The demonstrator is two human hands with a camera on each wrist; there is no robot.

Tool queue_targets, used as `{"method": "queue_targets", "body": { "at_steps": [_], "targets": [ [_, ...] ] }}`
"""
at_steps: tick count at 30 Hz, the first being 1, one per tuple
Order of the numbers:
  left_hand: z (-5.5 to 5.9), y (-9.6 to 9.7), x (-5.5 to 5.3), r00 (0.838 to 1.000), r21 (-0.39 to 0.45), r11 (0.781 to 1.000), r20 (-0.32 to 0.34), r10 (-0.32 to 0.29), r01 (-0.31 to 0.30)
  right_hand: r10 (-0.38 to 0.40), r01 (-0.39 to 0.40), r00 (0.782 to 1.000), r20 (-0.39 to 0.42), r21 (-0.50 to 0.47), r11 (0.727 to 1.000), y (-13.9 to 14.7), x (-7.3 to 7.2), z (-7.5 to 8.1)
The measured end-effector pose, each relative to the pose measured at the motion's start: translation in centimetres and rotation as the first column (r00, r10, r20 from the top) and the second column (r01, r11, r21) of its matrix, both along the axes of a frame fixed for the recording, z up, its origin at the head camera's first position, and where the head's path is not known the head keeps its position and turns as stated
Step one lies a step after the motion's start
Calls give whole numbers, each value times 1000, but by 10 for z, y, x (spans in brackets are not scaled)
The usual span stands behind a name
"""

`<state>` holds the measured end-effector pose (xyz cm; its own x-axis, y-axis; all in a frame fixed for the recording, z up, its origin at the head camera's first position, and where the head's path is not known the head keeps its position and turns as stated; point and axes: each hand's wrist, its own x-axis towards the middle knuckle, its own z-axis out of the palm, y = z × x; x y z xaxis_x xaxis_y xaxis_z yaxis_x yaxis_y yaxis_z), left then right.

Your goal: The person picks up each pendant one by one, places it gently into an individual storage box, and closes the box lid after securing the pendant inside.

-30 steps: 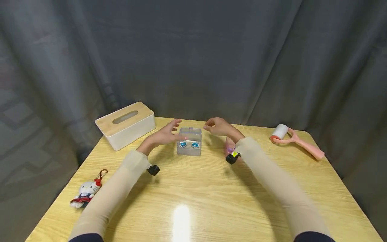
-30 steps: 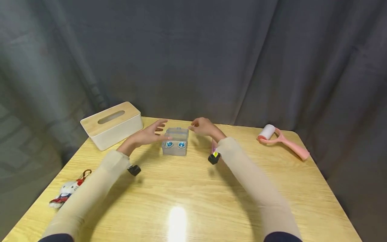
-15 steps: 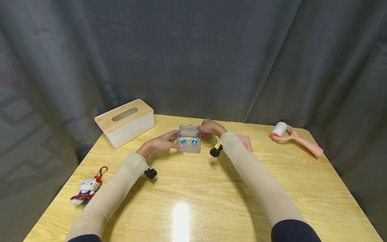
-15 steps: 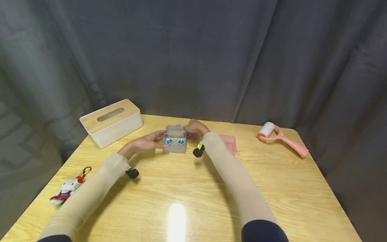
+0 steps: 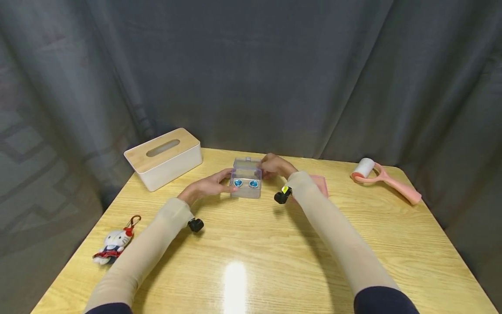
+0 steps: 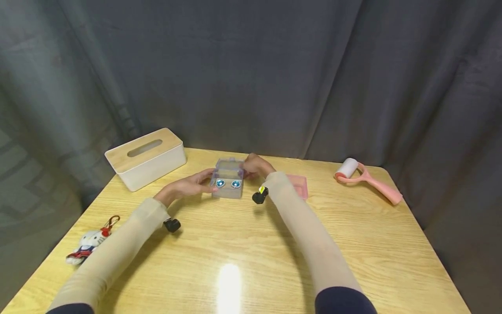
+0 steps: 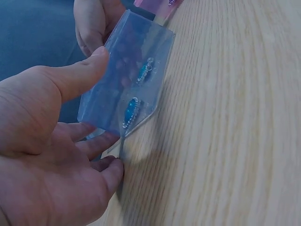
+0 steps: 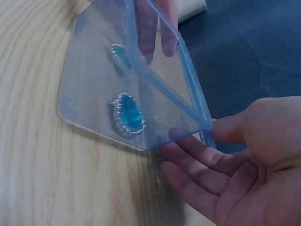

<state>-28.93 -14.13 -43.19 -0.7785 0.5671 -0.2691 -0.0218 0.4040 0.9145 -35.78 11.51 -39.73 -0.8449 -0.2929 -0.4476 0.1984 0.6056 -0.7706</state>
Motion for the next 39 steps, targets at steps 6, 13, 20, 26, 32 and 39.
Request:
{"method": "queue_targets", "body": {
  "at_steps": [6, 13, 20, 26, 32, 39],
  "targets": [
    [1, -2, 1, 1000, -12, 1000, 5, -3, 3, -8, 7, 999, -44, -27, 1000, -1, 3, 6],
    [4, -2, 2, 1000, -41, 999, -12, -3, 3, 2, -5, 997, -72, -52, 999, 6, -1, 21],
    [3, -2, 1, 1000, -23, 999, 0, -28, 28, 46, -51, 994, -103, -47, 998, 13, -1, 42],
    [3, -1, 1, 999, -13, 999, 15, -30, 31, 92, -95, 990, -106, -23, 995, 16, 3, 48],
    [4, 1, 2, 1000, -22, 1000, 1, -19, 19, 135, -137, 985, -105, -18, 990, 20, 9, 52],
    [3, 0, 2, 1000, -32, 999, 3, -24, 24, 197, -198, 977, -83, -6, 980, 22, 14, 49]
  ]
}}
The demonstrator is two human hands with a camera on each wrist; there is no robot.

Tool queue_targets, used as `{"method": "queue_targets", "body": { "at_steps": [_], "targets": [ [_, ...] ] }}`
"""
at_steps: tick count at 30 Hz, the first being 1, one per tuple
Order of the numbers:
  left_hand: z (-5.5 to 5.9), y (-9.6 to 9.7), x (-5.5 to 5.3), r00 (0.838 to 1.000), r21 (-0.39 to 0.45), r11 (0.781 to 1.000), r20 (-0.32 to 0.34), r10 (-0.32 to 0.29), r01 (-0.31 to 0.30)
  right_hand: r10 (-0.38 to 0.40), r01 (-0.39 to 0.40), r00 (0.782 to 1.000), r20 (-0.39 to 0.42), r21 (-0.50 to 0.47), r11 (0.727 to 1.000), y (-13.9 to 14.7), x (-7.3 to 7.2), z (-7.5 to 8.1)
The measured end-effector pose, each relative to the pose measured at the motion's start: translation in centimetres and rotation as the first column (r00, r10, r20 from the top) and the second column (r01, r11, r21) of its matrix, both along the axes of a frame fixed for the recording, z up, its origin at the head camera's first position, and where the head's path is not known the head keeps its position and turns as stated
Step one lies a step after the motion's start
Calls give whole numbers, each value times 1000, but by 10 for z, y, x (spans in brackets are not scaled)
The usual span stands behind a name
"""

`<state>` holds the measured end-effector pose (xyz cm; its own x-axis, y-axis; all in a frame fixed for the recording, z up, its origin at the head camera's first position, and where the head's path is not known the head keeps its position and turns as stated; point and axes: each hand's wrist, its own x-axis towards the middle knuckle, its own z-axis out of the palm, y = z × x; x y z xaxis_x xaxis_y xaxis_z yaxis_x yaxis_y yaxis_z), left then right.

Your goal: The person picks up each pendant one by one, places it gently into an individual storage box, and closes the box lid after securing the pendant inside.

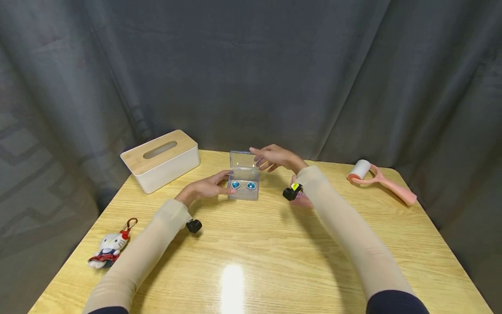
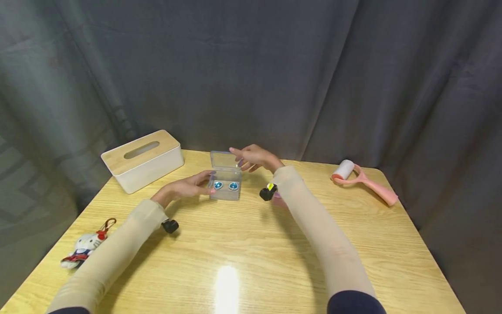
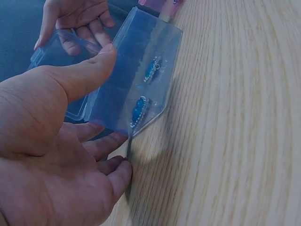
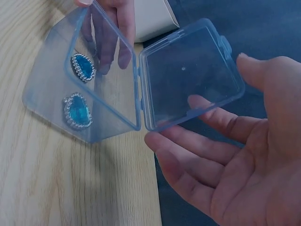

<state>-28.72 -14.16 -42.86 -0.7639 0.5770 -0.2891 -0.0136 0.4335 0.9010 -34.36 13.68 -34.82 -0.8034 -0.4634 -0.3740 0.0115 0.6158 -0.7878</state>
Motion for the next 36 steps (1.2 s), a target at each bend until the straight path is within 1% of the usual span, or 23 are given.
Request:
{"method": "queue_targets", "body": {
  "at_steps": [3, 7, 11, 14, 16, 21, 24, 28, 31, 33, 36],
  "targets": [
    [0, 0, 0, 1000, -1, 1000, -9, -11, 11, 32, -32, 999, -1, 11, 999, 2, 2, 0],
    [2, 1, -1, 1000, -9, 1000, -14, -13, 13, 94, -94, 995, -16, 35, 995, 4, 4, -1],
    [4, 1, -1, 1000, -17, 1000, -18, -16, 15, 142, -139, 988, -63, 46, 989, 4, 7, -8],
    [3, 0, 0, 1000, -26, 1000, -15, -11, 11, 155, -148, 980, -125, 66, 987, 3, 14, -15],
    [2, 0, 0, 1000, -23, 1000, -10, -8, 8, 152, -141, 975, -160, 75, 987, 0, 20, -18],
    [4, -1, -1, 1000, 3, 1000, -14, -26, 26, 130, -119, 971, -199, 69, 990, -8, 33, -25],
    [6, -2, -1, 999, -3, 999, -1, -36, 36, 143, -121, 958, -249, 102, 987, -12, 38, -30],
    [5, -4, -1, 999, -20, 999, 25, -43, 43, 181, -130, 923, -338, 168, 977, -16, 45, -37],
    [4, -4, -2, 999, -35, 998, 29, -44, 45, 198, -128, 905, -377, 203, 971, -17, 49, -40],
    [3, -4, -3, 999, -42, 998, 22, -35, 36, 198, -120, 899, -391, 215, 969, -18, 50, -41],
    [1, -1, -6, 1000, -39, 999, 7, -29, 29, 186, -104, 898, -398, 219, 970, -16, 52, -41]
  ]
}}
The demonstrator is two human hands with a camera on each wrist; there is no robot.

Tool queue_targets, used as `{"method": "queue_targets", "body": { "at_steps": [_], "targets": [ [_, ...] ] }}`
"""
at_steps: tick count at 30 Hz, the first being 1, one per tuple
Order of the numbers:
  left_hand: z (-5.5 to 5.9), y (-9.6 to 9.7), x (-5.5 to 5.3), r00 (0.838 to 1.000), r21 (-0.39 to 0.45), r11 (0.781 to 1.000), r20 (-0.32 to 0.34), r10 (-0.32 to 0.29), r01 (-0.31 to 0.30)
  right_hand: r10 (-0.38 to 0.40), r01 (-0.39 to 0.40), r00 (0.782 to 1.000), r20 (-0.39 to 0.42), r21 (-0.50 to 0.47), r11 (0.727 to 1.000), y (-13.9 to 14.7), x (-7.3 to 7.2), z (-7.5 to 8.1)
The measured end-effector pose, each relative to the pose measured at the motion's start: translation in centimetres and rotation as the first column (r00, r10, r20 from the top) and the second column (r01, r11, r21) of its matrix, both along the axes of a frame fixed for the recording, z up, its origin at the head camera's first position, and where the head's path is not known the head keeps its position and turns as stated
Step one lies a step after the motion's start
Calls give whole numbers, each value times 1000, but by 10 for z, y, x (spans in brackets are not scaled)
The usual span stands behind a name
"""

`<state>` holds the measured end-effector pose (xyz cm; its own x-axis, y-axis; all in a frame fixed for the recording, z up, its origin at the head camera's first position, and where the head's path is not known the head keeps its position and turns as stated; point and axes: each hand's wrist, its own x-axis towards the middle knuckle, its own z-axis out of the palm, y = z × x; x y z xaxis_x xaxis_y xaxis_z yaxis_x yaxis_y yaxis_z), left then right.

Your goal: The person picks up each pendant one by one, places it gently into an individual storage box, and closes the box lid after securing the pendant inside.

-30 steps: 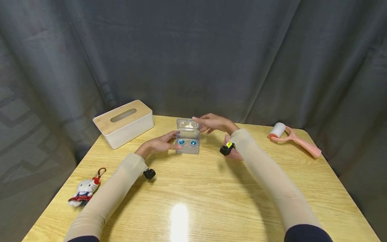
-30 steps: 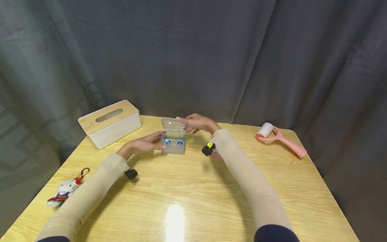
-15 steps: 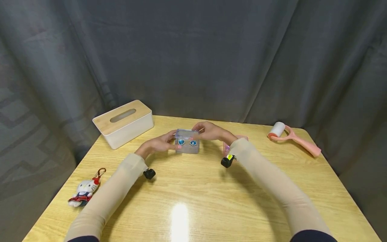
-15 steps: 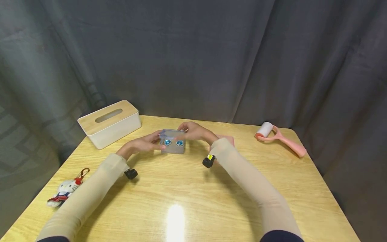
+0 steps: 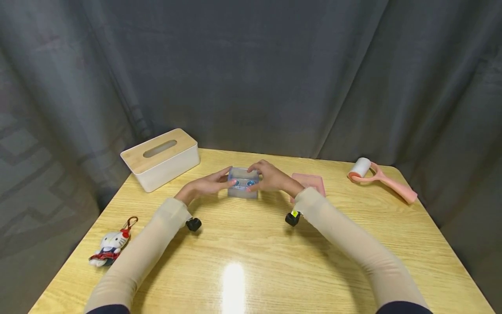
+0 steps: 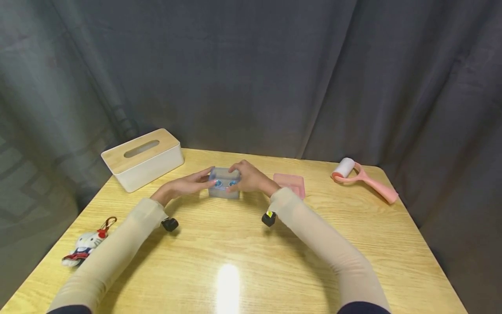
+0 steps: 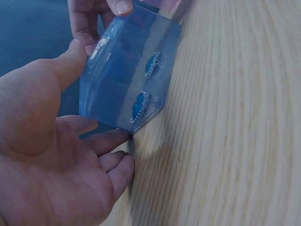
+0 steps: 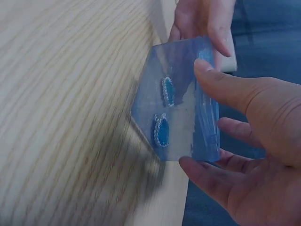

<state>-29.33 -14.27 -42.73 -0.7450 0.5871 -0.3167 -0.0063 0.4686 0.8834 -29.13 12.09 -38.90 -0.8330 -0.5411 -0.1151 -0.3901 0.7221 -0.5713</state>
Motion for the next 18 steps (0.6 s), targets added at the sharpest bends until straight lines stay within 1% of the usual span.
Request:
{"method": "queue_targets", "body": {
  "at_steps": [2, 5, 8, 11, 15, 17, 18],
  "targets": [
    [-1, 3, -1, 1000, 10, 1000, -3, -3, 3, -4, 4, 1000, 6, -1, 1000, 2, 1, -1],
    [-2, 6, -2, 1000, 36, 999, -5, -23, 24, 2, -2, 1000, 10, 5, 1000, 5, 2, -3],
    [-4, 9, -2, 998, 67, 996, -15, -53, 54, 5, -5, 1000, -3, 10, 1000, 8, 4, -5],
    [-4, 8, -2, 998, 85, 994, -26, -61, 63, 9, -9, 1000, -17, 0, 1000, 8, 5, -6],
    [-1, 5, -2, 998, 71, 996, -31, -56, 58, 35, -35, 999, -29, 2, 999, 7, 5, -6],
    [1, 2, -2, 998, 35, 998, -36, -50, 52, 64, -64, 997, -36, 23, 998, 8, 6, -4],
    [3, 0, -2, 997, 12, 999, -54, -49, 50, 75, -74, 996, -39, 30, 997, 9, 7, -2]
  ]
}}
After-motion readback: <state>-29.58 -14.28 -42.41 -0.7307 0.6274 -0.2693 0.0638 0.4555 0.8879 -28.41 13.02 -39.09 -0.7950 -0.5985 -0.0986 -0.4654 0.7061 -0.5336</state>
